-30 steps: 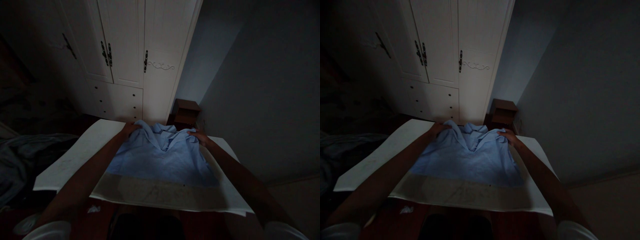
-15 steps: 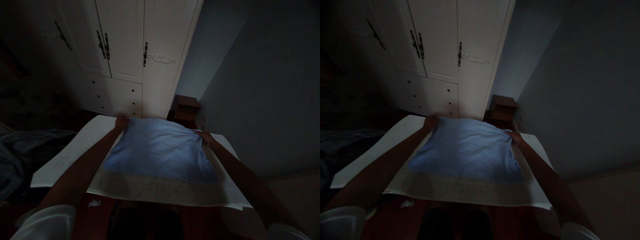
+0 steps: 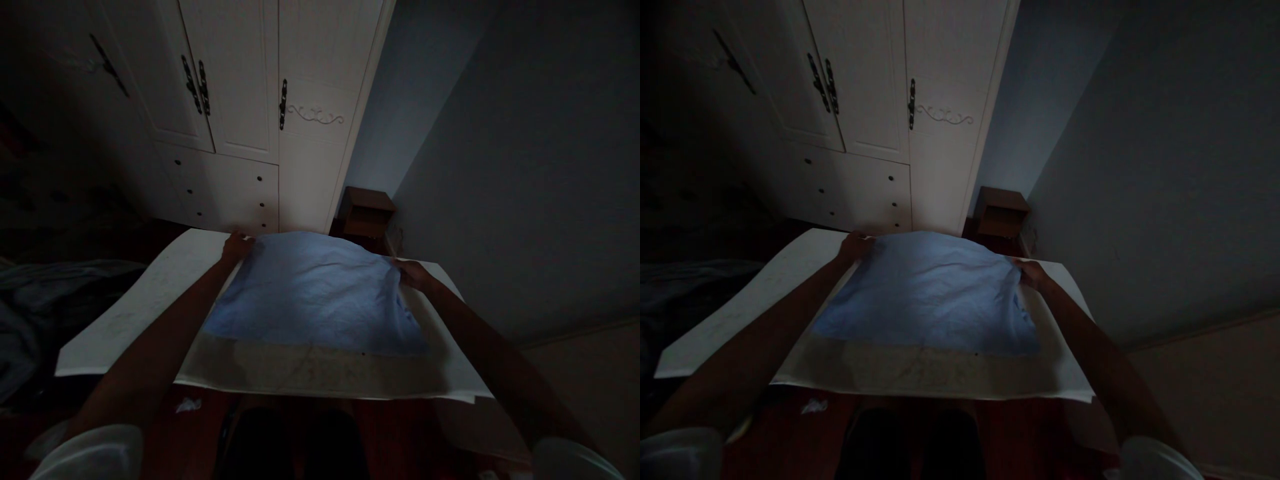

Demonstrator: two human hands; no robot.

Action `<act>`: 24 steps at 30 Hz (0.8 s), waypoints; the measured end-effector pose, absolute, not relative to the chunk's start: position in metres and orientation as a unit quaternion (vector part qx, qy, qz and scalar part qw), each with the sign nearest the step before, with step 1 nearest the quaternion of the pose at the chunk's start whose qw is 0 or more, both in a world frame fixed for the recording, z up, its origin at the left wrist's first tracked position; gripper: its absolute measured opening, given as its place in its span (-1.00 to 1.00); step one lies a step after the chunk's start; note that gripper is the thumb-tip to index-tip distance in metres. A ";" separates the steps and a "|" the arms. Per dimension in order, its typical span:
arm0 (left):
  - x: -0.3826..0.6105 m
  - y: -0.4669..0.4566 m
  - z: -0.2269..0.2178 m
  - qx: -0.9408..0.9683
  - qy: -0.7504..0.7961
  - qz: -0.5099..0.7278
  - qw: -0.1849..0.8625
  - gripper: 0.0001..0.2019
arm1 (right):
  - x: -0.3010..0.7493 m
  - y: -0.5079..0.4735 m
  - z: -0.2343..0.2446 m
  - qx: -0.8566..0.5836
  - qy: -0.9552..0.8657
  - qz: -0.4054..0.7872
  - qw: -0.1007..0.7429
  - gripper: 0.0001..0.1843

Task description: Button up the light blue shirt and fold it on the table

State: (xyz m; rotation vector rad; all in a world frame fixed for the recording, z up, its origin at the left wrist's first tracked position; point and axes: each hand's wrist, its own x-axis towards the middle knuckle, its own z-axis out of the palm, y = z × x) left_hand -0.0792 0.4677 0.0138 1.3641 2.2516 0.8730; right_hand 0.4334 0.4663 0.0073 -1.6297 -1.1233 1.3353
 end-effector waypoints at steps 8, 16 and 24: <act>-0.073 0.362 0.018 0.501 0.805 0.262 0.179 -0.41 | 0.449 0.392 0.031 -0.683 -0.537 0.429 0.247 -0.56; -0.063 0.268 0.000 0.528 0.802 0.268 0.078 -0.35 | 0.434 0.349 0.011 -0.685 -0.636 0.306 0.179 -0.62; -0.080 0.252 -0.007 0.527 0.792 0.285 0.116 -0.56 | 0.433 0.337 0.007 -0.689 -0.650 0.267 0.178 -0.79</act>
